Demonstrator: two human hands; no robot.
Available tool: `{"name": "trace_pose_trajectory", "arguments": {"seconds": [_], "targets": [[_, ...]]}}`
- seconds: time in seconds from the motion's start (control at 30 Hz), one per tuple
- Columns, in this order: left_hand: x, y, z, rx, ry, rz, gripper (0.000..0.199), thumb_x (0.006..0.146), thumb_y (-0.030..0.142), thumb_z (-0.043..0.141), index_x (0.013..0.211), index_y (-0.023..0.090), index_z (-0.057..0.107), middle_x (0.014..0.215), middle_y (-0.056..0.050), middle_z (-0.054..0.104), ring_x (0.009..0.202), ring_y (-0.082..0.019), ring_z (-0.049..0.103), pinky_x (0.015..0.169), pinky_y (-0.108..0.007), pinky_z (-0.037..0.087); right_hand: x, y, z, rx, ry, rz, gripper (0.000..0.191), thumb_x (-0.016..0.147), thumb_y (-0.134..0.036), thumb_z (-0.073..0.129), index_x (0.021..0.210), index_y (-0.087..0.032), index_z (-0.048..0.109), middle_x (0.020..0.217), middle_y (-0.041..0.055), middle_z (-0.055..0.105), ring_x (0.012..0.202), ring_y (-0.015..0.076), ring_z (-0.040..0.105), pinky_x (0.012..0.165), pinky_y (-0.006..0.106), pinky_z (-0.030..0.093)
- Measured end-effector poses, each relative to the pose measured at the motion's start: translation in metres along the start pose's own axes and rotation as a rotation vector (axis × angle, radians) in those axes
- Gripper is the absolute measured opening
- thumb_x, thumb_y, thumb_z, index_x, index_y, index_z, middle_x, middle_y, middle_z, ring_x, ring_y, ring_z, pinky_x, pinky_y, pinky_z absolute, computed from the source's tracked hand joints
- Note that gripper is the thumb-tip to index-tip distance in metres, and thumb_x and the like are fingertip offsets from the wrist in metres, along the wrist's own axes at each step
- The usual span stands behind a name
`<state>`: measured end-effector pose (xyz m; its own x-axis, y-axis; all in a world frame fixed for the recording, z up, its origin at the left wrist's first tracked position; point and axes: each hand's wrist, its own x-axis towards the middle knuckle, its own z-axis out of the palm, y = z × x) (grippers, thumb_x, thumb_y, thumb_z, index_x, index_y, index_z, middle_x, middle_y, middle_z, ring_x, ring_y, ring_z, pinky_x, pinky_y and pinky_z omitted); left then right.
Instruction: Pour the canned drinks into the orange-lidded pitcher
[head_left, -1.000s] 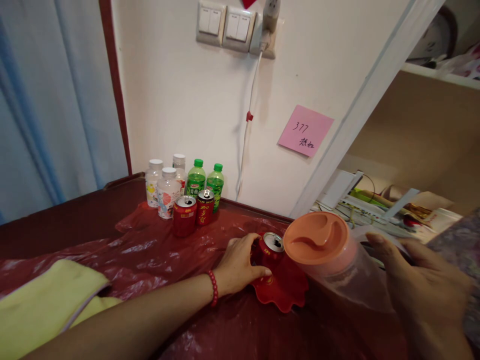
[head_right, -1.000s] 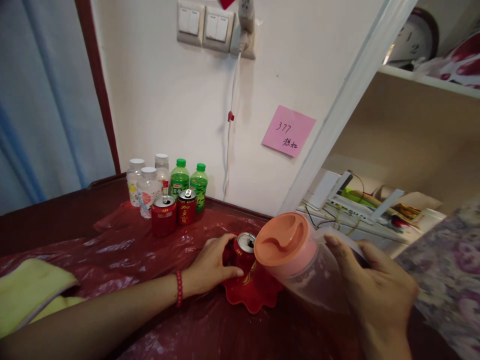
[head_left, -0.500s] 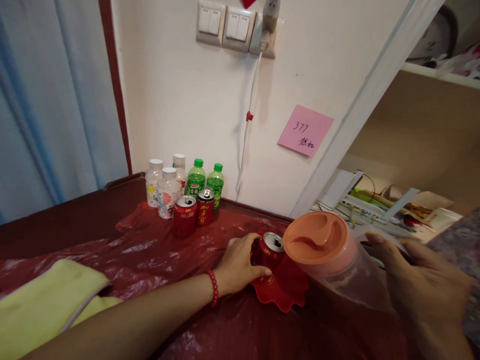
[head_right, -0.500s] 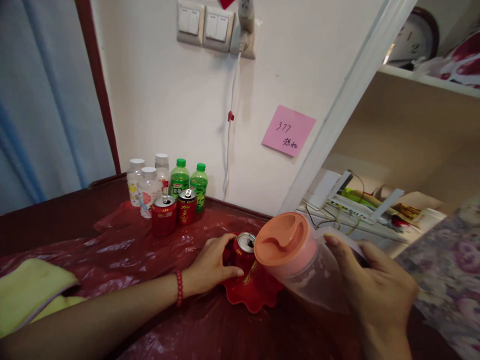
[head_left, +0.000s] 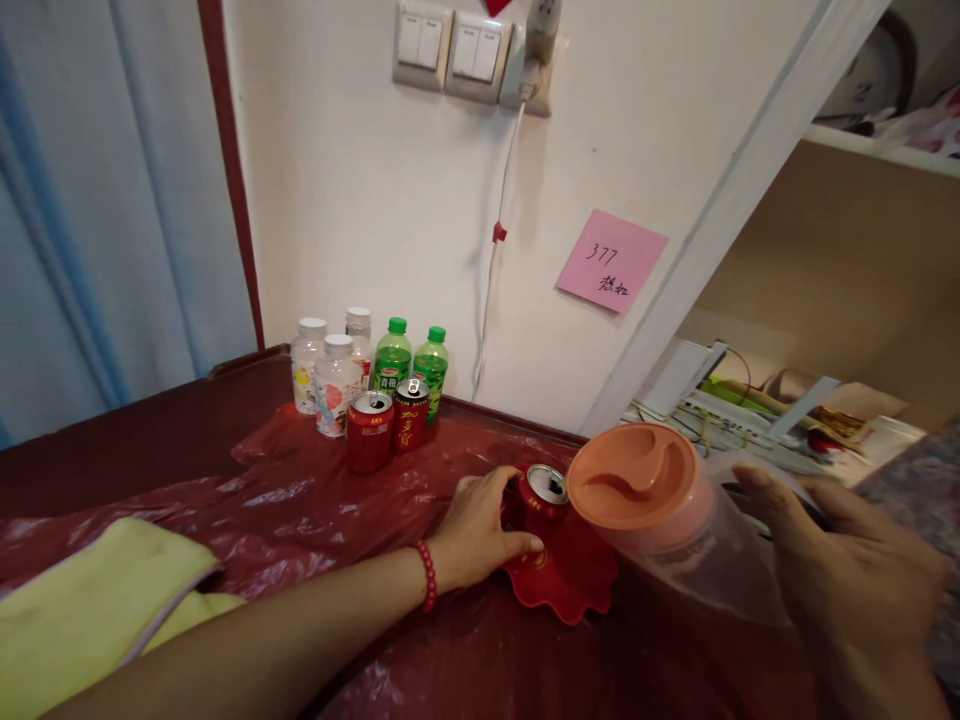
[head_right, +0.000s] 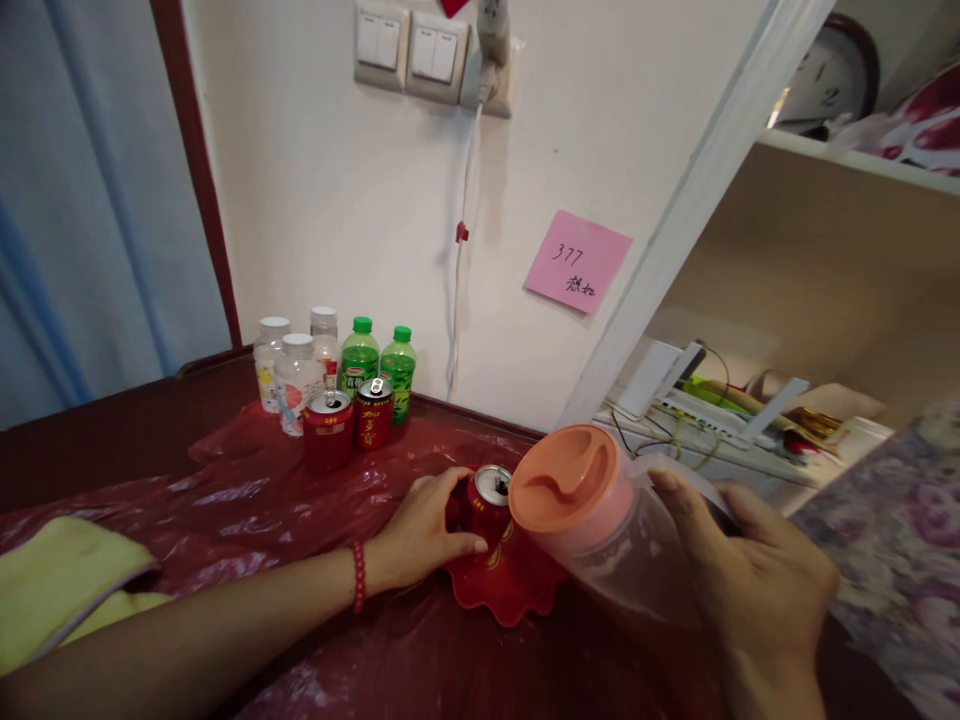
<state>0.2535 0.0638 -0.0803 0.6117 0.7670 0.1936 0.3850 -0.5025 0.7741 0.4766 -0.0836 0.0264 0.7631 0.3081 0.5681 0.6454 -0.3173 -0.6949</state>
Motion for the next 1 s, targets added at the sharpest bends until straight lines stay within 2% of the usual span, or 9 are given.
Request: {"name": "trace_pose_trajectory", "arguments": {"seconds": [0.13,0.23,0.4,0.63,0.83,1.0], "targets": [[0.000,-0.001,0.001,0.002,0.004,0.005,0.078,0.066,0.037,0.086,0.135,0.022,0.054,0.133,-0.008,0.065,0.121,-0.034,0.054,0.103,-0.044,0.042,-0.001,0.002,0.000,0.000,0.001,-0.027,0.048,0.067,-0.072,0.064,0.069,-0.024,0.064,0.054,-0.0046,0.039,0.061,0.0177,0.040,0.052,0.028,0.030],[0.000,0.000,0.001,-0.003,0.005,0.003,0.077,0.066,0.036,0.086,0.134,0.022,0.054,0.133,-0.008,0.065,0.120,-0.034,0.054,0.103,-0.044,0.042,0.001,0.006,0.000,0.004,-0.008,-0.009,0.050,0.065,-0.073,0.065,0.070,-0.024,0.065,0.053,-0.0054,0.035,0.058,0.0171,0.037,0.052,0.029,0.029],[0.000,0.000,0.001,-0.003,0.003,-0.005,0.078,0.065,0.036,0.086,0.135,0.021,0.054,0.132,-0.008,0.065,0.120,-0.034,0.054,0.102,-0.044,0.042,0.008,0.012,0.001,-0.018,-0.025,0.035,0.052,0.059,-0.076,0.065,0.070,-0.025,0.067,0.052,-0.0047,0.039,0.061,0.0194,0.042,0.052,0.029,0.033],[-0.001,-0.002,0.001,0.000,0.001,0.002,0.078,0.066,0.037,0.086,0.135,0.022,0.054,0.132,-0.008,0.065,0.120,-0.034,0.054,0.102,-0.043,0.042,0.004,0.010,0.001,0.002,-0.011,0.004,0.050,0.063,-0.073,0.066,0.073,-0.024,0.068,0.053,-0.0048,0.042,0.061,0.0189,0.044,0.052,0.028,0.033],[0.000,-0.002,0.002,0.000,0.013,0.005,0.077,0.066,0.037,0.086,0.134,0.024,0.055,0.132,-0.007,0.065,0.120,-0.034,0.055,0.102,-0.044,0.043,0.002,0.008,0.001,0.036,-0.020,-0.005,0.048,0.064,-0.072,0.067,0.069,-0.024,0.064,0.053,-0.0054,0.036,0.058,0.0170,0.036,0.050,0.029,0.027],[0.000,0.000,0.001,0.000,0.001,-0.004,0.078,0.066,0.036,0.086,0.136,0.022,0.054,0.134,-0.008,0.064,0.122,-0.034,0.054,0.103,-0.044,0.042,0.005,0.012,0.000,0.008,-0.018,-0.008,0.047,0.065,-0.071,0.067,0.067,-0.025,0.064,0.052,-0.0050,0.037,0.059,0.0177,0.039,0.050,0.027,0.030]]}}
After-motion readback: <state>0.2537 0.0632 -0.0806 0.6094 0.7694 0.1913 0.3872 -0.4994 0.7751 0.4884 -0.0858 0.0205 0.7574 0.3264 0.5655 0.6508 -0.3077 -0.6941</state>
